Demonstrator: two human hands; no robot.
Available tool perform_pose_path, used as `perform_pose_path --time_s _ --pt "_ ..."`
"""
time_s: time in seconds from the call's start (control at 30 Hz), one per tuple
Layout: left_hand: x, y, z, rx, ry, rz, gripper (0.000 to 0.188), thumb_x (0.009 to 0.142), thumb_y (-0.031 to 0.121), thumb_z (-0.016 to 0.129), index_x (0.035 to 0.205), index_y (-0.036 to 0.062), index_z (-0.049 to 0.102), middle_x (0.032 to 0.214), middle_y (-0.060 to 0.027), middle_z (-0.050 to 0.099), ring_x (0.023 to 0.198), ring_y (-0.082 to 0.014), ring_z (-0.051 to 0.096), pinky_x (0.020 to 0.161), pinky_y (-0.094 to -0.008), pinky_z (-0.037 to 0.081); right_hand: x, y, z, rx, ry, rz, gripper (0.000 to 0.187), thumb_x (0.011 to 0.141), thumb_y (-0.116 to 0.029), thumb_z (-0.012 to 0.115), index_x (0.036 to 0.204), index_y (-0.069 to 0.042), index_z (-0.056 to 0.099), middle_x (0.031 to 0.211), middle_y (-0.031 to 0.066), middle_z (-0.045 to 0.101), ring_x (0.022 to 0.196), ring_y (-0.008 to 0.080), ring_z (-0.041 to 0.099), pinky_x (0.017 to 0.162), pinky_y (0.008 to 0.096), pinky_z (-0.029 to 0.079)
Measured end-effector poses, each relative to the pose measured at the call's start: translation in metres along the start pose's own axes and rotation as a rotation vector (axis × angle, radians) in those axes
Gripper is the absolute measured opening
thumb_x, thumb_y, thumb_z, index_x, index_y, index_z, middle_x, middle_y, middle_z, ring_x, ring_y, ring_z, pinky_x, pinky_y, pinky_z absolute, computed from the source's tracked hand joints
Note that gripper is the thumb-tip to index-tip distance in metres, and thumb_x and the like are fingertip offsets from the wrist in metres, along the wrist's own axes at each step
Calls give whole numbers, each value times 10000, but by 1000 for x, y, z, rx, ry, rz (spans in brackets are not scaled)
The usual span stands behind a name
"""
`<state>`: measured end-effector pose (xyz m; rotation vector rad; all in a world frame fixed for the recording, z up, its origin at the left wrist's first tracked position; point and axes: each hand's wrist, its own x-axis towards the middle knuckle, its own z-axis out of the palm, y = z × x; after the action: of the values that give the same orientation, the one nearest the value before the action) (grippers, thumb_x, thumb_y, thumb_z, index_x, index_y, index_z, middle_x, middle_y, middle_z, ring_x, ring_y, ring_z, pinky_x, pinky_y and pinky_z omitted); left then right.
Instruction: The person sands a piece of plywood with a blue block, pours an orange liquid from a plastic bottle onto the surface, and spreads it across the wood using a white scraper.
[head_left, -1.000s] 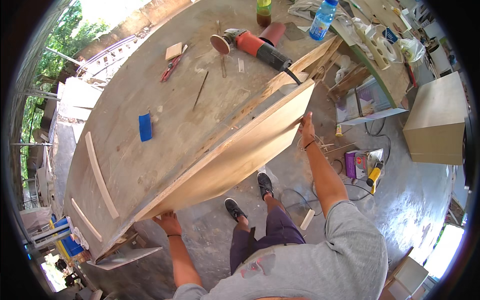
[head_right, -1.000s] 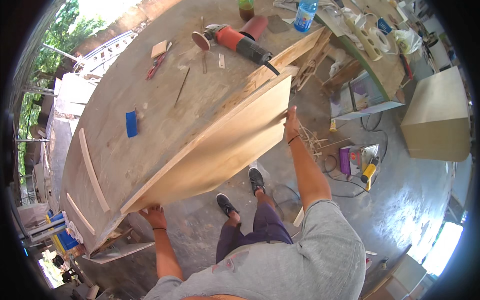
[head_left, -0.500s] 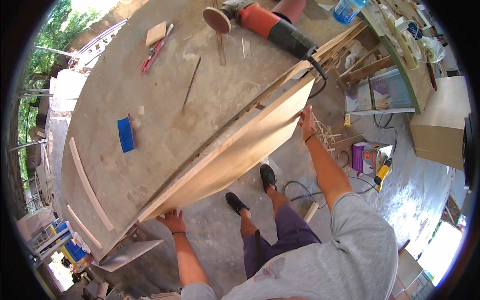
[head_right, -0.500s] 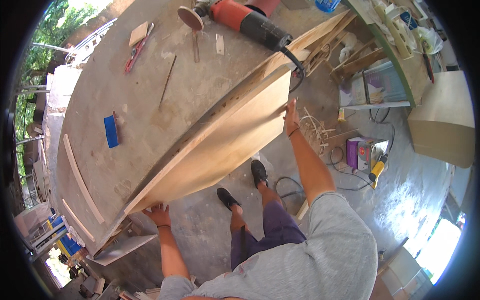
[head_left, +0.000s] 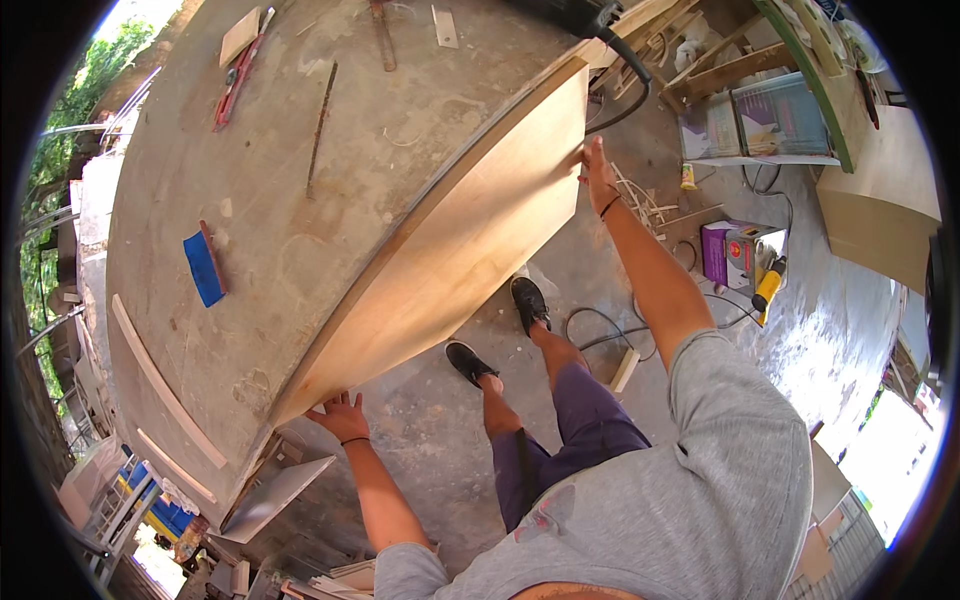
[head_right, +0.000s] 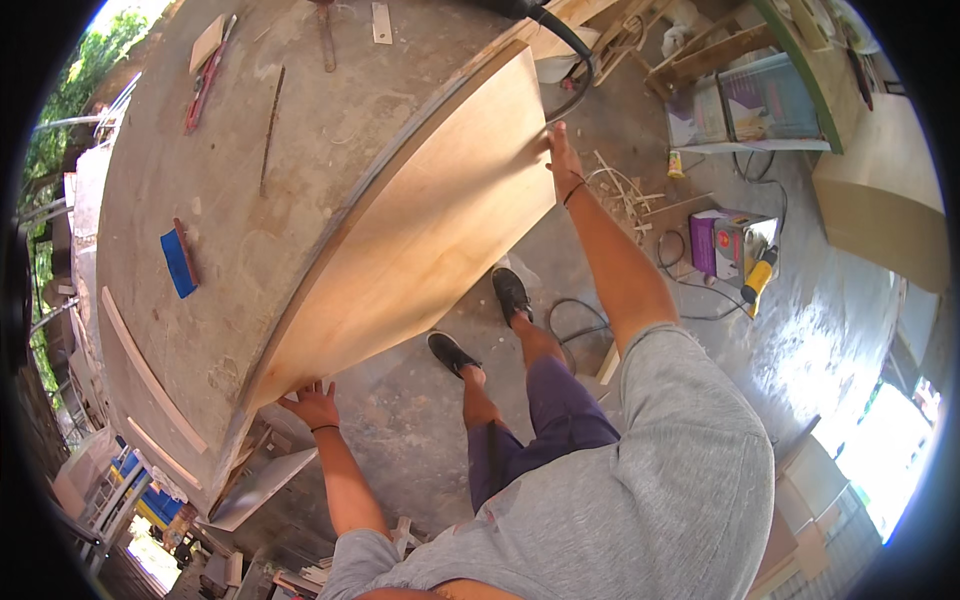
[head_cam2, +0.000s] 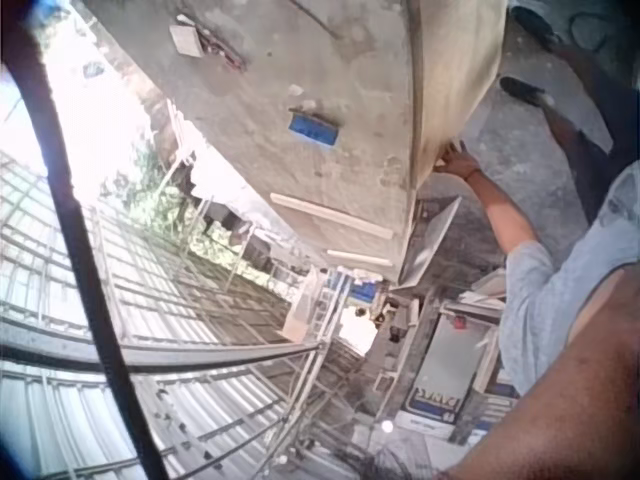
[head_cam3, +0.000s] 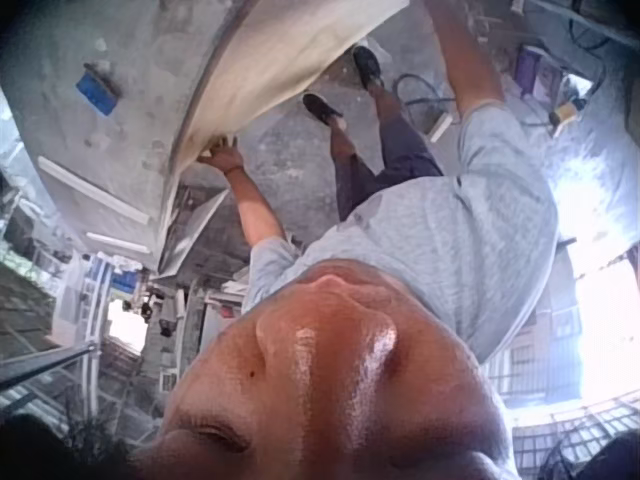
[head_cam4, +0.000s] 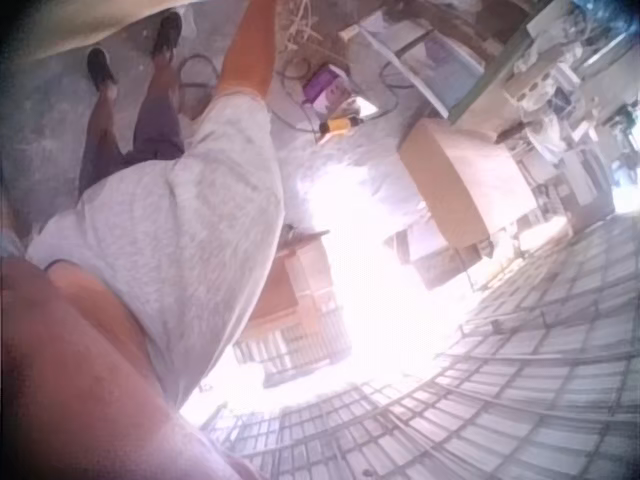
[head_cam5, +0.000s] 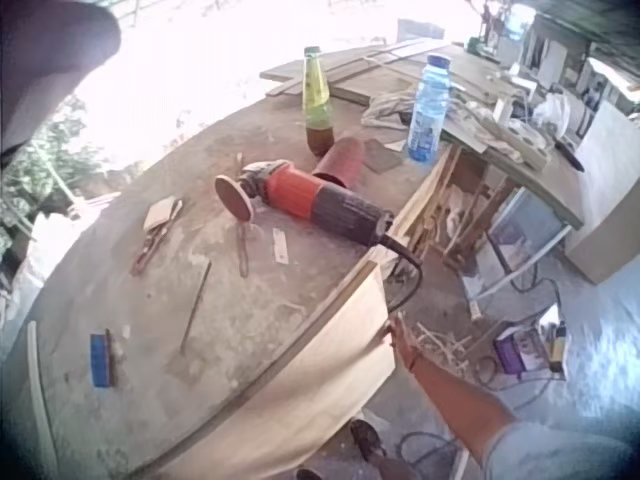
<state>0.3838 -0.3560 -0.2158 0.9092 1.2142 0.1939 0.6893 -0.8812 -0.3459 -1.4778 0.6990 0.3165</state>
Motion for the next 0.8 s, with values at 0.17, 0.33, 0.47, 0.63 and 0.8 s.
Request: perform_pose_path --time_s 0.17,0.33,0.47,0.63,0.8 --pt "-9 2 -1 8 20 -17 994 687 844 209 1427 180 188 1500 -35 100 1378 -261 60 1039 -557 -49 -25 -36 12 -84 -59 -70 808 870 -651 246 1409 -50 206 1443 108 264 1326 239 245 1066 348 200" --pt "-44 -18 -33 -92 166 -29 1019 672 863 189 1429 181 183 1483 -66 176 1368 -278 122 1027 -579 -48 -76 -9 5 -300 82 -342 673 848 -591 310 1292 -85 314 1322 96 352 1216 244 331 982 358 267" --pt "-135 -111 -149 374 131 -85 957 756 791 69 1429 118 162 1450 -108 258 1317 -294 275 1077 -457 69 -152 56 3 -652 -121 -420 568 830 -544 362 1199 -113 400 1226 87 423 1128 248 400 915 365 321" --pt "-300 -196 -179 1008 58 -430 969 772 773 72 1312 42 409 1280 -236 452 1250 -333 367 1047 -368 235 -228 131 -71 -1305 -596 -353 441 808 -484 427 1083 -149 508 1105 76 511 1018 254 487 831 375 387" --pt "-359 -227 -216 674 173 -540 969 776 773 107 1307 18 399 1236 -222 499 1157 -322 462 1009 -380 293 -278 144 -137 -1858 -985 -445 326 786 -424 491 967 -184 616 984 64 600 909 259 574 748 385 454"
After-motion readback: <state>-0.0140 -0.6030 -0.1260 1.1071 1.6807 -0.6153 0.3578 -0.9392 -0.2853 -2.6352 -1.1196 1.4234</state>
